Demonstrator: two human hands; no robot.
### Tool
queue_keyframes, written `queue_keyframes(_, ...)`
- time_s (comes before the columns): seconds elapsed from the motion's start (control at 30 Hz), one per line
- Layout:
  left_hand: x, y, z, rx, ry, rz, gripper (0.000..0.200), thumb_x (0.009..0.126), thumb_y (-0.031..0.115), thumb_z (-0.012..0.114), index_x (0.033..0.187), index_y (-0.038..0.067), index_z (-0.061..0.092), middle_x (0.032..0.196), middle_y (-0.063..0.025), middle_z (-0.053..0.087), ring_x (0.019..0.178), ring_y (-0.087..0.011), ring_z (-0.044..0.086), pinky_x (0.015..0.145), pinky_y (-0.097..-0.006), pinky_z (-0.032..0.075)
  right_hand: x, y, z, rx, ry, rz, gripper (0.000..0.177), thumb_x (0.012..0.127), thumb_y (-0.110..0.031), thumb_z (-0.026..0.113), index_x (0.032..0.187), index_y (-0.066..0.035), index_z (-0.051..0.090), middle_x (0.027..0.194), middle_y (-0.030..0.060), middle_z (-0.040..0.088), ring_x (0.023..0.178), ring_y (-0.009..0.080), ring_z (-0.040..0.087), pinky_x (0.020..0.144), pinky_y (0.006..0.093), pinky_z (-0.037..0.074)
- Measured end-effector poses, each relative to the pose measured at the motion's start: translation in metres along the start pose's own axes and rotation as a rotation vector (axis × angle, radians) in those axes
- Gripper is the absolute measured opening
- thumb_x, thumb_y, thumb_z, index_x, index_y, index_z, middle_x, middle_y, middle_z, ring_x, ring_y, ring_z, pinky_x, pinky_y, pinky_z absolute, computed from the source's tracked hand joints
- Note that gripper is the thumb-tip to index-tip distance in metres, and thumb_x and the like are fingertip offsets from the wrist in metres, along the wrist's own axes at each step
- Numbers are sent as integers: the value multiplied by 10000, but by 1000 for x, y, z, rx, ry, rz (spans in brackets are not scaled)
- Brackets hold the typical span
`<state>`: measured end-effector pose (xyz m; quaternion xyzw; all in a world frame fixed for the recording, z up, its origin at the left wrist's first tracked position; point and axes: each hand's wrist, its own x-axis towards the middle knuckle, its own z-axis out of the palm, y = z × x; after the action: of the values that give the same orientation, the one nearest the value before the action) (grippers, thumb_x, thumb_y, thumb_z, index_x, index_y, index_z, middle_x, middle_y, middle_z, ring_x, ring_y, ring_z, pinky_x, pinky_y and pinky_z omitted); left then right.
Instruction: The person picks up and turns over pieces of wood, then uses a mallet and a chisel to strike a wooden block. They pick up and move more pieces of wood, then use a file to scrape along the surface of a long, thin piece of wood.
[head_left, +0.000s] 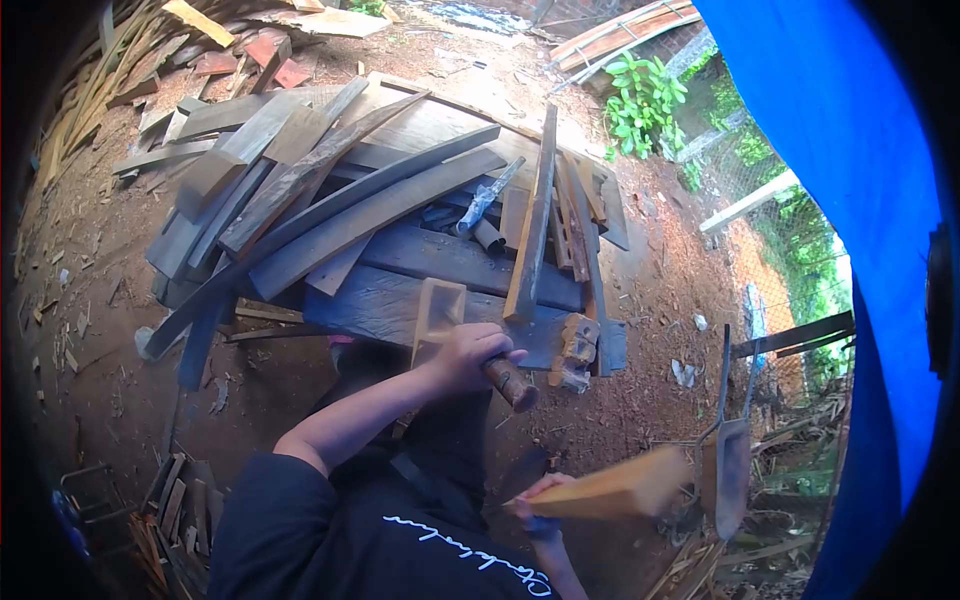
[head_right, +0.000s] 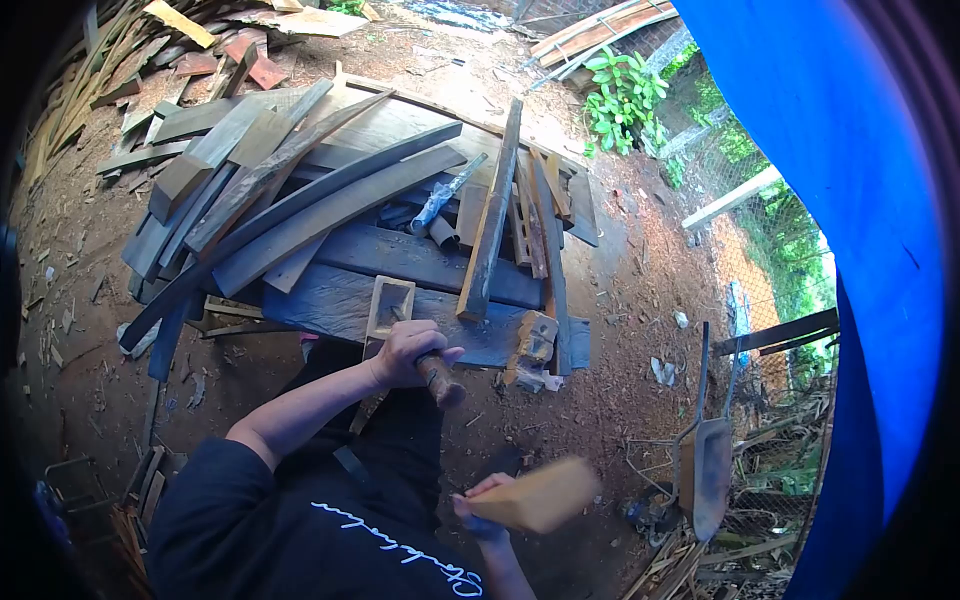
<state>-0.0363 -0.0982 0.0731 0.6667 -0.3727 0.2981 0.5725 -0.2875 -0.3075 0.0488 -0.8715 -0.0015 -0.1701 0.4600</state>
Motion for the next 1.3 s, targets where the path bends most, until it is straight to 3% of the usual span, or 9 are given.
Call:
queue_keyframes(0.03, -1, -2, 1, -17, 15, 1, 267, 750, 93, 773, 730, 73, 508, 588, -67, 489, 499, -242, 524, 449, -354, 393, -1, 5, 2, -127, -115, -55, 641, 646, -343, 870, 1078, -36, 509, 877, 110, 645, 778, 205, 656, 673, 352, 519)
queue_keyframes(0.2, -2, -2, -3, -55, 45, -25, 260, 759, 87, 769, 734, 73, 511, 595, -69, 499, 501, -241, 520, 454, -351, 391, 21, -43, 18, -20, 2, 59, 609, 644, -325, 869, 1052, -31, 526, 817, 92, 646, 723, 209, 657, 636, 357, 522)
queue_keyframes(0.37, -5, -1, -2, -14, 48, -1, 253, 765, 99, 767, 730, 73, 518, 599, -72, 498, 505, -248, 519, 462, -354, 397, 0, -9, 24, 43, -30, -2, 555, 673, -289, 852, 1016, -35, 496, 744, 81, 628, 634, 189, 640, 590, 337, 510)
queue_keyframes(0.6, -4, 4, 0, 26, 18, -73, 245, 799, 158, 733, 692, 72, 530, 626, -84, 511, 566, -281, 548, 504, -391, 422, -2, -34, 24, -3, -68, 271, 552, 678, -249, 854, 1016, -34, 475, 778, 104, 660, 695, 181, 665, 643, 334, 529)
queue_keyframes(0.67, 1, 7, 1, 13, -31, -57, 238, 794, 183, 739, 700, 77, 548, 633, -72, 502, 583, -275, 546, 512, -388, 426, -7, -25, 23, 37, -123, 494, 600, 659, -233, 856, 1083, -9, 494, 943, 101, 638, 854, 167, 633, 742, 314, 505)
queue_keyframes(0.77, 0, 9, 5, 61, -66, 40, 284, 792, 231, 755, 673, 89, 541, 628, -58, 495, 572, -242, 541, 509, -357, 429, -4, -28, 30, -5, -38, 295, 561, 685, -268, 845, 1029, -20, 476, 832, 115, 662, 762, 188, 663, 688, 337, 527)
queue_keyframes(1.07, -4, 3, 6, 61, -17, -12, 260, 771, 217, 767, 675, 88, 563, 639, -61, 495, 579, -250, 533, 512, -371, 420, -14, -38, 18, 73, 149, 94, 620, 643, -284, 855, 1058, 0, 492, 839, 73, 612, 734, 186, 617, 695, 319, 509)
queue_keyframes(1.2, -4, 5, 5, 46, 3, -10, 269, 769, 209, 778, 680, 84, 557, 627, -59, 486, 562, -251, 525, 511, -362, 415, 0, -34, 24, -3, 103, 103, 595, 653, -276, 849, 1049, -10, 494, 860, 78, 605, 791, 177, 613, 720, 323, 503)
queue_keyframes(1.3, -6, 3, 5, 50, 32, -29, 274, 766, 196, 783, 688, 83, 545, 632, -60, 493, 557, -247, 522, 502, -361, 408, 21, -50, 28, -32, -37, 325, 564, 659, -269, 847, 1023, -21, 495, 870, 83, 607, 794, 179, 611, 719, 332, 502)
